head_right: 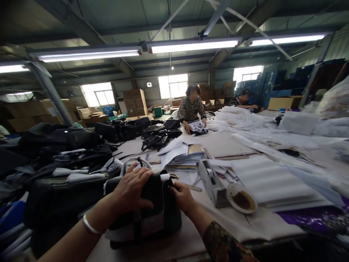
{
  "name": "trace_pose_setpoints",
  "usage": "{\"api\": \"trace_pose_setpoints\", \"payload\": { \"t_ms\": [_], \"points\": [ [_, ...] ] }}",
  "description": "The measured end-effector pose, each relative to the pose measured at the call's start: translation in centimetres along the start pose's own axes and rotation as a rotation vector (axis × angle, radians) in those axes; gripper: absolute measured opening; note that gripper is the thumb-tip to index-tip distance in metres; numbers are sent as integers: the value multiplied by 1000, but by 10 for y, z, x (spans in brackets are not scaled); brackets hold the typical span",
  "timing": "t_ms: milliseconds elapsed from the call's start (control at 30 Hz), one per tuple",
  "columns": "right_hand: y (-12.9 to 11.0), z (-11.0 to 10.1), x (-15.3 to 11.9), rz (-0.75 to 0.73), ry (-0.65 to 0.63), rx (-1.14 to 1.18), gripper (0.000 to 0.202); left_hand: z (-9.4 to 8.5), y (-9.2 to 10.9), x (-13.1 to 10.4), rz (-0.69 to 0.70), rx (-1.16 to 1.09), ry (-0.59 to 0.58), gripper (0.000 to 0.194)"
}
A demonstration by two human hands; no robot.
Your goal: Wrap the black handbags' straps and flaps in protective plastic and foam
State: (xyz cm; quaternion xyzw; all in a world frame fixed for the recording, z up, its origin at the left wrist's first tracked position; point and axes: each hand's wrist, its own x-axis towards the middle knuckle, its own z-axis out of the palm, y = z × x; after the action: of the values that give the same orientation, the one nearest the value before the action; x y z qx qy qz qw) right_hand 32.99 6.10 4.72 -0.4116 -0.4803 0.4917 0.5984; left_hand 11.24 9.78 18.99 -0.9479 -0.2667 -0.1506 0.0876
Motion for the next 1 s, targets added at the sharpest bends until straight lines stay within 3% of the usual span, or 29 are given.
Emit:
{"api": "trace_pose_setpoints", "payload": {
  "t_ms": [133, 267, 333, 533, 600, 733, 800, 900, 933, 1000],
  "points": [
    [-9, -7, -10, 31, -80, 13, 44, 2, 1, 0, 19, 13, -70, 103],
    [-16, -7, -14, 84, -190, 46, 77, 1, -4, 1, 56, 26, -57, 104],
    [-16, -3, -10, 116, -181, 6, 90, 1, -8, 0, 62, 24, -41, 105],
    [-15, 7, 15, 121, -175, 0, 85, 6, -19, -13, 44, 7, 16, 107],
    [-17, 11, 22, 120, -145, 20, 79, 8, -18, -18, 23, 24, 52, 95],
    [-19, 22, 31, 92, 17, -77, 67, 14, -6, -30, 35, 15, 59, 49],
    [-18, 26, 34, 89, 101, -142, 63, 21, -1, -38, 63, -51, 2, 51],
    [-16, 30, 36, 87, 206, -200, 58, 37, -1, -49, 26, -124, -48, 89],
    [-16, 30, 36, 81, 236, -214, 56, 43, -4, -52, -1, -133, -54, 93],
    [-16, 30, 33, 66, 282, -230, 52, 53, -10, -55, -16, -162, -79, 83]
  ]
}}
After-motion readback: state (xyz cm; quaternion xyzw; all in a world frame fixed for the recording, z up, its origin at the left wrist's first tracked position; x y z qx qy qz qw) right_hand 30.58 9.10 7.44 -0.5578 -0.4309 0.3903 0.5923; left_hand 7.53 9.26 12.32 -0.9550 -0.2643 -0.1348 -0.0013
